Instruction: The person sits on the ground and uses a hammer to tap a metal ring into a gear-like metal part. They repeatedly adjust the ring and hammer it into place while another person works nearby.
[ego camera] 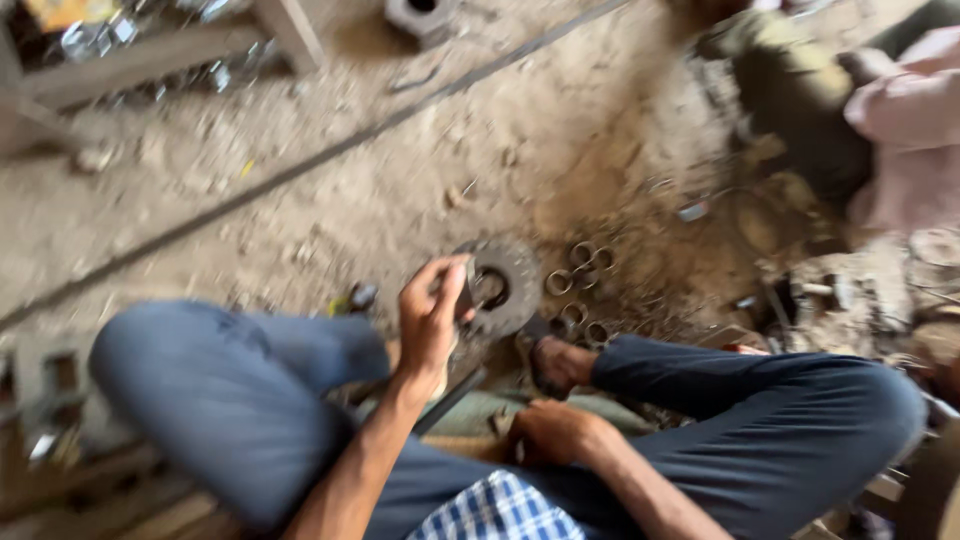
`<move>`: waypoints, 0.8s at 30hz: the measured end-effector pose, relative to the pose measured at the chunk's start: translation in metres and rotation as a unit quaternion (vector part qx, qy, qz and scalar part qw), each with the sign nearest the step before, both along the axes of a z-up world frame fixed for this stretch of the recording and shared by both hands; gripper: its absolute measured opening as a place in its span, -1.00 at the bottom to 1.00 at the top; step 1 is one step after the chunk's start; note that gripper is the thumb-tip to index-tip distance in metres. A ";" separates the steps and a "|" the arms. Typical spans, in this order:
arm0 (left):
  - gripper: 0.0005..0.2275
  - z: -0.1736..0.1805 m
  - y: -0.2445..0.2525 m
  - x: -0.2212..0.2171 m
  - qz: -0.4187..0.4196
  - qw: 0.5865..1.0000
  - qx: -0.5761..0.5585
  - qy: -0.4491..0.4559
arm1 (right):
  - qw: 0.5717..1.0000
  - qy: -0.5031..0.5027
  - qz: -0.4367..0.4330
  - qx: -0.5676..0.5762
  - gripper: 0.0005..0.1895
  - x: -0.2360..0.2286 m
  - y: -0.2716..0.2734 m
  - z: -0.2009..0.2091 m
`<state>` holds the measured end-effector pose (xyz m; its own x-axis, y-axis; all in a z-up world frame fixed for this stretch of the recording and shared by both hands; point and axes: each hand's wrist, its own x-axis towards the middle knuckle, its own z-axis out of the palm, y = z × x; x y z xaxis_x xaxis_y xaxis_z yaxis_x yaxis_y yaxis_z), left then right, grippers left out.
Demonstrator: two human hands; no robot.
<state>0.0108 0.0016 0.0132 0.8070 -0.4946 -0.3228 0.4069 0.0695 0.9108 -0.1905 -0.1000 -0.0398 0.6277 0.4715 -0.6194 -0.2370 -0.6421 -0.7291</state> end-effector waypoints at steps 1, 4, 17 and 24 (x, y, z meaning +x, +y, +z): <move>-0.71 0.000 0.002 -0.001 0.005 1.000 -0.004 0.009 | 1.000 0.000 -0.017 -0.021 -0.77 -0.004 0.002 -0.003; -0.68 0.003 0.003 0.002 -0.007 1.000 -0.009 -0.007 | 0.997 0.026 -0.047 -0.062 -0.80 -0.003 0.002 -0.005; -0.66 0.008 0.008 0.002 -0.013 0.988 -0.144 0.058 | 0.995 -0.022 -0.049 -0.082 -0.55 0.006 -0.004 0.014; -0.47 0.003 0.008 0.005 -0.034 0.995 0.007 -0.094 | 0.994 -0.001 -0.075 -0.078 -0.71 0.015 -0.021 0.024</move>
<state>0.0162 0.0101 0.0158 0.8190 -0.5462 -0.1756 0.2316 0.0348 0.9722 -0.1756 -0.1206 -0.0158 0.6852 0.2706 -0.6762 -0.3374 -0.7049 -0.6240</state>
